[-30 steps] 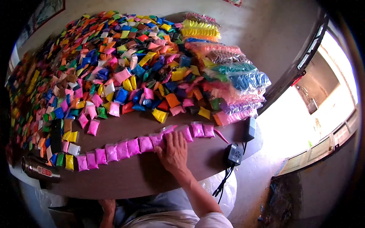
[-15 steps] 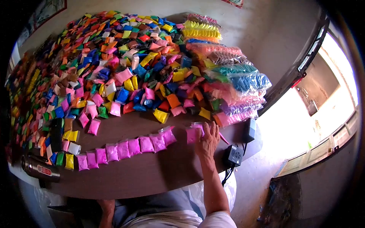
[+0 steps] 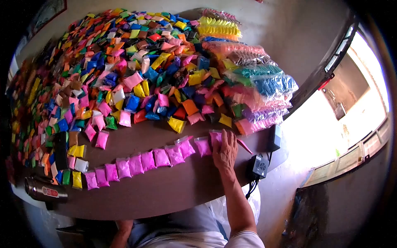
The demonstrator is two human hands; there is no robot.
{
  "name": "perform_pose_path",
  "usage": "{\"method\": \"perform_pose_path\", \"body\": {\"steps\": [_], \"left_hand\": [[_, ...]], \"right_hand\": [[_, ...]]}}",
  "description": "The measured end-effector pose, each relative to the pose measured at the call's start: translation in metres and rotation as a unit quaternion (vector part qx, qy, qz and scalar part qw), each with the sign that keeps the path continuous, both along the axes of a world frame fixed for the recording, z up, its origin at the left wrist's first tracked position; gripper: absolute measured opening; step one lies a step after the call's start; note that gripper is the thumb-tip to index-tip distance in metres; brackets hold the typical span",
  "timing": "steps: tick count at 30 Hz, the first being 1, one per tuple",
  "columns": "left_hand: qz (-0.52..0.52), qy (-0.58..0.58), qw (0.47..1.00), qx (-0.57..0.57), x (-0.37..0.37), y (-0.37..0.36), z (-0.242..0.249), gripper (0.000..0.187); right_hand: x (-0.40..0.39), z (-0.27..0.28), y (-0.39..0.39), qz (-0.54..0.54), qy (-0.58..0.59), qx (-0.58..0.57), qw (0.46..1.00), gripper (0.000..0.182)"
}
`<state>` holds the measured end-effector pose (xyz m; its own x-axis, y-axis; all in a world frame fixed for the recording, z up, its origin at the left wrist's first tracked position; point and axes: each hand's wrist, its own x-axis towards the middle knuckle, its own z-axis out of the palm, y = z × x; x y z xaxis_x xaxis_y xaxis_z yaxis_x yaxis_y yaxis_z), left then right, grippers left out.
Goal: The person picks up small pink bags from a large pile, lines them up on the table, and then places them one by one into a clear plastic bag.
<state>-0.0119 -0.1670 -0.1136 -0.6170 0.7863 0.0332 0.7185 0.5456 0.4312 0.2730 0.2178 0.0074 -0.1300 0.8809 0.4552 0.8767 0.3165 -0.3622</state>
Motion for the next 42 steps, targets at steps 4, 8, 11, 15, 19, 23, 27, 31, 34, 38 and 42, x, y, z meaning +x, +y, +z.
{"method": "perform_pose_path", "body": {"steps": [4, 8, 11, 15, 19, 23, 27, 31, 34, 38, 42], "left_hand": [[-0.015, -0.025, 0.999, -0.043, 0.003, 0.011, 0.005, 0.038], [-0.076, -0.065, 0.995, -0.015, 0.007, 0.021, 0.014, 0.032], [-0.090, -0.081, 0.992, -0.021, 0.008, 0.029, 0.020, 0.030], [-0.128, -0.070, 0.989, -0.014, 0.014, 0.032, 0.026, 0.028], [-0.080, -0.037, 0.996, -0.031, 0.037, 0.036, 0.040, 0.028], [-0.079, 0.018, 0.997, -0.007, 0.036, 0.026, 0.023, 0.031], [-0.143, 0.196, 0.967, 0.076, 0.038, 0.022, 0.012, 0.034], [-0.137, 0.167, 0.976, -0.010, 0.028, 0.014, 0.002, 0.037], [-0.125, 0.153, 0.980, 0.030, 0.029, 0.021, 0.005, 0.037], [-0.089, 0.093, 0.989, -0.072, 0.024, 0.024, 0.000, 0.039], [-0.091, 0.104, 0.987, -0.080, 0.024, 0.028, -0.001, 0.041]], "right_hand": [[-0.002, 0.007, -0.001, 0.052, 0.017, 0.012, 0.998, 0.042], [0.000, 0.009, -0.007, 0.062, 0.029, 0.006, 0.998, 0.037], [0.003, 0.003, -0.003, 0.038, 0.046, 0.039, 0.997, 0.035], [0.006, -0.005, 0.001, -0.036, 0.100, 0.099, 0.989, 0.030], [0.011, 0.000, -0.012, -0.049, 0.199, 0.171, 0.964, 0.022], [-0.018, 0.030, -0.106, 0.064, 0.347, 0.207, 0.912, 0.022], [-0.051, 0.013, -0.218, 0.374, 0.311, -0.004, 0.874, 0.011], [-0.033, -0.008, -0.264, 0.437, 0.261, -0.200, 0.837, 0.021], [-0.001, -0.032, -0.273, 0.280, 0.229, -0.244, 0.900, 0.026], [0.061, -0.053, -0.262, 0.098, 0.143, -0.174, 0.969, 0.026], [0.116, -0.084, -0.234, -0.010, 0.043, -0.154, 0.987, 0.009]]}}
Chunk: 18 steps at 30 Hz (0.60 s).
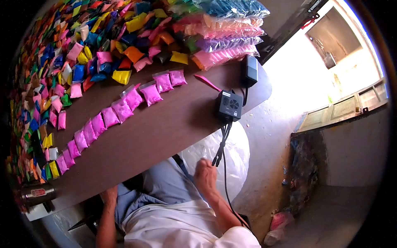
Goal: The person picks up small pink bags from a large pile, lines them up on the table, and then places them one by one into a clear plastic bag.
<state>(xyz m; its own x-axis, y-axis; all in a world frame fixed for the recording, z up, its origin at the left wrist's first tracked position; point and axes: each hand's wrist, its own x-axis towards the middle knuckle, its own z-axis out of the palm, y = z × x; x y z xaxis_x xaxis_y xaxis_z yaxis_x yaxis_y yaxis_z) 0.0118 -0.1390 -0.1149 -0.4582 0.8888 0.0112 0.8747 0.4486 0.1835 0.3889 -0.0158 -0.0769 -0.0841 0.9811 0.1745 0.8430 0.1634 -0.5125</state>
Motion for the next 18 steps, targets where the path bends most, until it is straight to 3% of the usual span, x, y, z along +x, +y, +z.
{"method": "perform_pose_path", "body": {"steps": [1, 3, 5, 7, 9, 10, 12, 14, 16, 18], "left_hand": [[0.001, 0.000, 1.000, -0.001, -0.002, 0.000, -0.001, 0.041], [0.008, -0.028, 0.998, -0.064, -0.008, 0.001, -0.008, 0.040], [-0.012, -0.012, 0.998, -0.065, -0.014, -0.003, -0.018, 0.040], [-0.030, 0.003, 0.997, -0.067, -0.016, -0.005, -0.021, 0.040], [-0.008, -0.033, 0.998, -0.057, -0.014, -0.003, -0.017, 0.040], [-0.005, -0.031, 0.998, -0.058, -0.013, -0.002, -0.015, 0.040], [0.038, -0.082, 0.995, -0.044, -0.012, -0.002, -0.009, 0.040], [0.036, -0.055, 0.996, -0.065, -0.014, -0.002, -0.013, 0.040], [0.031, -0.030, 0.995, -0.087, -0.015, -0.006, -0.021, 0.041], [-0.013, -0.007, 0.999, -0.036, -0.020, -0.012, -0.027, 0.042]], "right_hand": [[0.014, -0.018, 0.004, -0.056, -0.032, -0.079, 0.995, 0.004], [0.043, -0.039, 0.017, -0.036, -0.117, -0.258, 0.958, 0.016], [0.048, -0.052, 0.035, -0.070, -0.116, -0.317, 0.939, 0.029], [0.045, -0.079, 0.053, -0.090, -0.119, -0.336, 0.930, 0.040], [0.035, -0.090, 0.064, -0.080, -0.044, -0.204, 0.975, 0.040], [0.032, -0.095, 0.068, -0.089, -0.054, -0.267, 0.958, 0.052], [0.027, -0.096, 0.065, -0.096, -0.099, -0.299, 0.944, 0.057], [0.030, -0.102, 0.063, -0.111, -0.144, -0.336, 0.924, 0.071], [0.063, -0.158, 0.044, -0.127, -0.145, -0.324, 0.926, 0.068], [0.066, -0.141, 0.035, -0.194, -0.084, -0.363, 0.907, 0.062]]}}
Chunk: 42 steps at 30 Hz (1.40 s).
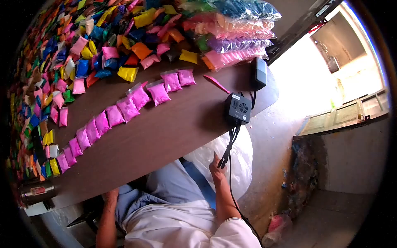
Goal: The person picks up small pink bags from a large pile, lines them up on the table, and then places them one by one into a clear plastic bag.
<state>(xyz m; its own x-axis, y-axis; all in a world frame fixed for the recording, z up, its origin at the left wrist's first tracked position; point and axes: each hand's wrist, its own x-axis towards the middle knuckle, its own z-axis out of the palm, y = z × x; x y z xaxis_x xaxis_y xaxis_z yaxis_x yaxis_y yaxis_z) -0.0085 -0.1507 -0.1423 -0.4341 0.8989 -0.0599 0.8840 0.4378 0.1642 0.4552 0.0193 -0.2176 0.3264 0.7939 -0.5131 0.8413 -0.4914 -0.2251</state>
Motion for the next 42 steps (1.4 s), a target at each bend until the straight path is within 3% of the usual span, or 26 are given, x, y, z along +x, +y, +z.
{"method": "perform_pose_path", "body": {"steps": [5, 7, 9, 10, 11, 12, 13, 15, 17, 19, 23, 24, 25, 27, 29, 31, 34, 35, 36, 39, 40, 42], "left_hand": [[0.007, 0.007, 1.000, -0.004, 0.000, 0.001, 0.002, 0.040], [0.006, 0.005, 1.000, 0.007, 0.005, 0.006, 0.011, 0.040], [0.034, -0.071, 0.996, 0.043, 0.008, 0.008, 0.019, 0.038], [0.035, -0.069, 0.996, 0.044, 0.010, 0.010, 0.023, 0.038], [0.040, -0.061, 0.997, 0.024, 0.011, 0.011, 0.026, 0.039], [0.045, -0.054, 0.998, 0.005, 0.012, 0.012, 0.027, 0.039], [0.047, -0.053, 0.997, 0.007, 0.010, 0.011, 0.022, 0.039], [0.019, -0.001, 1.000, -0.008, 0.008, 0.007, 0.017, 0.038], [0.029, -0.020, 0.999, -0.004, 0.009, 0.009, 0.021, 0.038], [0.038, -0.039, 0.999, -0.002, 0.009, 0.010, 0.021, 0.037], [0.004, -0.009, 1.000, 0.000, 0.011, 0.012, 0.024, 0.036], [-0.003, 0.002, 1.000, 0.000, 0.013, 0.014, 0.028, 0.033], [-0.004, 0.002, 1.000, 0.001, 0.014, 0.015, 0.028, 0.033], [0.006, -0.003, 1.000, 0.002, 0.015, 0.016, 0.028, 0.035], [0.005, 0.003, 1.000, 0.000, 0.013, 0.016, 0.024, 0.036], [0.005, 0.008, 1.000, -0.002, 0.014, 0.015, 0.024, 0.036], [0.074, -0.070, 0.993, -0.052, 0.020, 0.018, 0.045, 0.042], [0.051, -0.067, 0.996, 0.001, 0.019, 0.017, 0.040, 0.042], [0.028, -0.064, 0.996, 0.053, 0.018, 0.015, 0.040, 0.041], [0.040, -0.065, 0.996, 0.056, 0.030, 0.017, 0.055, 0.039], [0.045, -0.062, 0.996, 0.055, 0.039, 0.020, 0.066, 0.039], [0.017, -0.128, 0.988, 0.081, 0.061, 0.029, 0.092, 0.037]], "right_hand": [[0.008, 0.000, -0.011, 0.088, 0.005, 0.091, 0.992, 0.061], [-0.008, 0.014, 0.009, 0.001, 0.147, 0.039, 0.988, 0.062], [-0.019, 0.001, 0.012, -0.004, 0.152, 0.088, 0.984, 0.063], [-0.015, -0.036, 0.013, 0.068, 0.119, 0.207, 0.969, 0.062], [-0.022, -0.038, 0.015, 0.138, 0.084, 0.322, 0.933, 0.062], [-0.029, -0.039, 0.017, 0.076, 0.195, 0.306, 0.929, 0.046], [-0.028, -0.037, 0.022, 0.078, 0.196, 0.308, 0.928, 0.046], [-0.032, -0.022, 0.027, 0.061, 0.181, 0.009, 0.982, 0.029], [-0.034, -0.031, 0.015, 0.037, 0.177, 0.058, 0.982, 0.023], [-0.033, -0.030, 0.004, -0.004, 0.291, 0.297, 0.910, 0.026], [-0.044, 0.045, -0.013, -0.047, 0.277, 0.301, 0.911, 0.031], [-0.047, 0.051, -0.018, 0.009, 0.219, 0.390, 0.894, 0.027], [-0.049, 0.057, -0.023, 0.009, 0.218, 0.392, 0.894, 0.027], [-0.059, 0.084, -0.034, -0.189, 0.326, 0.296, 0.877, 0.027], [-0.065, 0.091, -0.040, -0.129, 0.312, 0.336, 0.879, 0.028], [-0.070, 0.087, -0.048, -0.101, 0.419, 0.416, 0.801, 0.024], [-0.081, 0.116, -0.058, -0.104, 0.434, 0.354, 0.822, 0.022], [-0.083, 0.121, -0.062, -0.100, 0.444, 0.314, 0.833, 0.023], [-0.087, 0.129, -0.066, -0.095, 0.475, 0.308, 0.819, 0.024], [-0.099, 0.152, -0.074, -0.128, 0.506, 0.333, 0.785, 0.029], [-0.101, 0.164, -0.076, -0.147, 0.506, 0.322, 0.787, 0.041], [-0.103, 0.189, -0.078, -0.153, 0.542, 0.308, 0.767, 0.049]]}}
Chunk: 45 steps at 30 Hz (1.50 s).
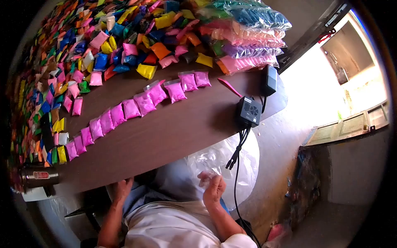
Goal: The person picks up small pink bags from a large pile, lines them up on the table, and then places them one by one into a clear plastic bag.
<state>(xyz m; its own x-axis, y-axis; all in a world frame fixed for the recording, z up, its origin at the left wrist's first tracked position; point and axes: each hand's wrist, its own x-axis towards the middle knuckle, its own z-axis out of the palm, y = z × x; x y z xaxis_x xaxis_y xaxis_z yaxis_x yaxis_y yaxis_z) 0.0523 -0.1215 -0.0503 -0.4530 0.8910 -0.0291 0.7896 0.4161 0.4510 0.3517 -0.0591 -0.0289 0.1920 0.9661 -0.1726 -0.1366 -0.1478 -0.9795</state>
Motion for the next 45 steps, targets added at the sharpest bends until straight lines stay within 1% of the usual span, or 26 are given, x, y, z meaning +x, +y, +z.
{"method": "perform_pose_path", "body": {"steps": [1, 2, 3, 4, 6, 7, 9, 10, 13, 15, 17, 18, 20, 23, 25, 27, 29, 30, 31, 33, 34, 37, 39, 41, 43, 45], "left_hand": [[0.003, 0.001, 1.000, 0.001, 0.003, -0.003, -0.008, 0.037], [-0.032, -0.114, 0.991, -0.070, 0.007, -0.006, -0.024, 0.035], [-0.066, -0.227, 0.962, -0.138, 0.011, -0.007, -0.029, 0.034], [-0.062, -0.226, 0.963, -0.135, 0.017, -0.009, -0.031, 0.034], [-0.117, -0.341, 0.925, -0.124, 0.038, -0.009, -0.023, 0.032], [-0.109, -0.338, 0.927, -0.121, 0.041, -0.010, -0.017, 0.032], [-0.142, -0.341, 0.924, -0.099, 0.043, -0.009, -0.004, 0.033], [-0.124, -0.365, 0.917, -0.101, 0.041, -0.012, -0.005, 0.035], [-0.052, -0.424, 0.901, -0.081, 0.029, -0.023, -0.003, 0.037], [-0.025, -0.444, 0.894, -0.059, 0.022, -0.027, 0.011, 0.039], [0.017, -0.543, 0.839, 0.026, 0.016, -0.031, 0.027, 0.045], [0.021, -0.537, 0.842, 0.034, 0.013, -0.033, 0.035, 0.045], [-0.010, -0.550, 0.824, 0.131, 0.009, -0.037, 0.053, 0.049], [-0.004, -0.557, 0.815, 0.161, 0.007, -0.040, 0.080, 0.048], [-0.013, -0.557, 0.811, 0.180, 0.008, -0.044, 0.084, 0.047], [-0.025, -0.557, 0.806, 0.198, 0.012, -0.046, 0.095, 0.045], [-0.091, -0.529, 0.821, 0.192, 0.020, -0.048, 0.112, 0.043], [-0.108, -0.505, 0.838, 0.177, 0.023, -0.051, 0.116, 0.043], [-0.104, -0.500, 0.840, 0.182, 0.027, -0.053, 0.118, 0.043], [-0.107, -0.480, 0.853, 0.174, 0.034, -0.056, 0.122, 0.043], [-0.116, -0.474, 0.853, 0.187, 0.035, -0.056, 0.125, 0.044], [-0.060, -0.514, 0.830, 0.208, 0.038, -0.060, 0.133, 0.044], [-0.045, -0.533, 0.817, 0.214, 0.027, -0.067, 0.100, 0.044], [-0.030, -0.554, 0.803, 0.218, 0.027, -0.070, 0.091, 0.044], [-0.027, -0.586, 0.764, 0.268, 0.033, -0.071, 0.096, 0.042], [-0.007, -0.562, 0.788, 0.250, 0.032, -0.076, 0.095, 0.041]], "right_hand": [[0.002, 0.006, 0.000, 0.006, 0.040, -0.002, 0.999, 0.057], [0.011, 0.008, 0.001, 0.069, 0.088, 0.004, 0.994, 0.068], [0.009, 0.014, 0.001, 0.073, 0.089, 0.005, 0.993, 0.068], [0.005, 0.026, 0.001, 0.029, 0.156, -0.015, 0.987, 0.069], [0.004, 0.047, 0.006, -0.030, 0.313, -0.080, 0.946, 0.068], [0.004, 0.055, 0.008, -0.052, 0.318, -0.083, 0.943, 0.059], [0.000, 0.066, 0.017, 0.009, 0.303, 0.033, 0.952, 0.047], [-0.004, 0.076, 0.019, 0.002, 0.289, 0.035, 0.957, 0.034], [-0.018, 0.073, 0.030, 0.027, 0.254, 0.077, 0.964, 0.026], [-0.033, 0.073, 0.042, 0.042, 0.289, 0.117, 0.949, 0.019], [-0.047, 0.076, 0.049, 0.062, 0.270, 0.147, 0.950, 0.018], [-0.052, 0.082, 0.050, 0.079, 0.247, 0.140, 0.956, 0.024], [-0.060, 0.075, 0.045, 0.127, 0.218, 0.173, 0.952, 0.023], [-0.064, 0.062, 0.038, 0.208, 0.193, 0.202, 0.937, 0.024], [-0.072, 0.067, 0.034, 0.277, 0.200, 0.140, 0.929, 0.036], [-0.081, 0.074, 0.027, 0.288, 0.166, 0.144, 0.932, 0.029], [-0.088, 0.083, 0.019, 0.320, 0.057, 0.147, 0.934, 0.022], [-0.093, 0.083, 0.018, 0.323, -0.002, 0.207, 0.923, 0.020], [-0.096, 0.086, 0.018, 0.328, 0.002, 0.211, 0.921, 0.020], [-0.101, 0.097, 0.019, 0.418, -0.066, 0.363, 0.830, 0.022], [-0.103, 0.102, 0.016, 0.445, -0.067, 0.365, 0.815, 0.023], [-0.109, 0.102, 0.007, 0.484, -0.023, 0.389, 0.784, 0.021], [-0.111, 0.109, -0.001, 0.490, -0.013, 0.394, 0.778, 0.022], [-0.111, 0.109, -0.006, 0.512, 0.013, 0.408, 0.756, 0.034], [-0.113, 0.112, -0.011, 0.509, 0.003, 0.415, 0.754, 0.033], [-0.114, 0.113, -0.016, 0.519, -0.074, 0.439, 0.730, 0.038]]}}
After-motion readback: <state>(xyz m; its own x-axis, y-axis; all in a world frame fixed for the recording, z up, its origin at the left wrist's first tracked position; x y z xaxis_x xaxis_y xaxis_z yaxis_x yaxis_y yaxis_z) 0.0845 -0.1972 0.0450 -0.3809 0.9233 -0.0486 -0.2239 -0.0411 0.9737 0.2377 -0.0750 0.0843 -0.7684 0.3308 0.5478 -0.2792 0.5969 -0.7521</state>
